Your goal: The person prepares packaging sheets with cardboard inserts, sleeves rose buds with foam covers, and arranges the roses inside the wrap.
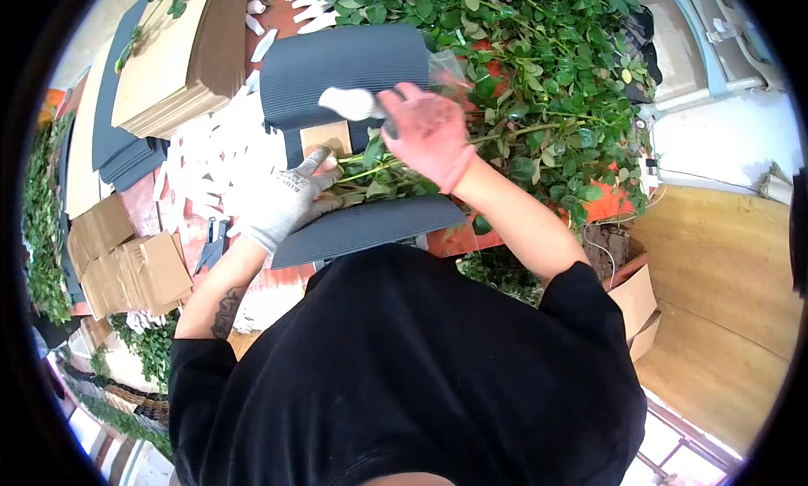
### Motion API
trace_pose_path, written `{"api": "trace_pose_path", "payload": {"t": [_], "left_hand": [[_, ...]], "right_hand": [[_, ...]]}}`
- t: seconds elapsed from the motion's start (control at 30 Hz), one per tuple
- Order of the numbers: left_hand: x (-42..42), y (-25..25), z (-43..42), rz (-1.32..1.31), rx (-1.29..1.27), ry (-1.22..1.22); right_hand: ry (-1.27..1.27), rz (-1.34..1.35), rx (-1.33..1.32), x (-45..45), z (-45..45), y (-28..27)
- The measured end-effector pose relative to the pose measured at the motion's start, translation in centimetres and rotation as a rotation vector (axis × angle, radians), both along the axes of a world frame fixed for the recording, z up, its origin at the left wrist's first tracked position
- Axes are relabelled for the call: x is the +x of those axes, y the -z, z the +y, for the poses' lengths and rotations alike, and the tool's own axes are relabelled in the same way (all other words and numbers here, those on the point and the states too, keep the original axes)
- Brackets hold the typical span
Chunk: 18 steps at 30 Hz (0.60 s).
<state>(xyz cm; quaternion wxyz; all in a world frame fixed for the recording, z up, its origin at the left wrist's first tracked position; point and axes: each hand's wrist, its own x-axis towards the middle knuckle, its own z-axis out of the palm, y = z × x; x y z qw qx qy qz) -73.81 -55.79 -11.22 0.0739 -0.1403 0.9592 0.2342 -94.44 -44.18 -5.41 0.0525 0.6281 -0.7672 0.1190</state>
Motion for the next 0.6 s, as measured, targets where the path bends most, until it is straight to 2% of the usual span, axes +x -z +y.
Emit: {"api": "trace_pose_path", "payload": {"t": [0.1, 0.23, 0.3, 0.33, 0.37, 0.43, 0.5, 0.57, 0.6], "left_hand": [[0.0, -0.2, 0.1, -0.029, -0.019, 0.011], [0.0, 0.1, 0.0, -0.033, -0.008, 0.015], [-0.1, 0.3, 0.0, -0.023, 0.005, 0.011], [0.0, 0.2, 0.0, -0.024, 0.004, 0.010], [0.0, 0.1, 0.0, -0.026, 0.002, 0.009], [-0.1, 0.1, -0.2, -0.035, 0.008, 0.028], [-0.3, -0.5, -0.3, -0.056, 0.010, 0.034], [-1.2, -2.7, -0.3, -0.063, -0.154, 0.164], [-1.8, -3.7, 0.0, -0.123, -0.155, 0.126]], "right_hand": [[0.113, -0.220, -0.301, -2.5, 2.4, -0.7], [0.506, -0.501, -0.394, -6.1, 5.8, -2.7], [0.511, -0.702, -0.560, -7.7, 7.9, -3.1], [0.623, -0.485, -0.442, -8.4, 8.9, -3.5], [0.617, -0.623, -0.506, -9.3, 9.8, -3.1], [0.634, -0.481, -0.435, -10.1, 10.9, -2.6], [0.623, -0.511, -0.417, -10.3, 10.5, -2.0], [0.607, -0.562, -0.398, -9.1, 9.6, -1.1], [0.504, -0.600, -0.382, -8.2, 8.7, -1.2]]}}
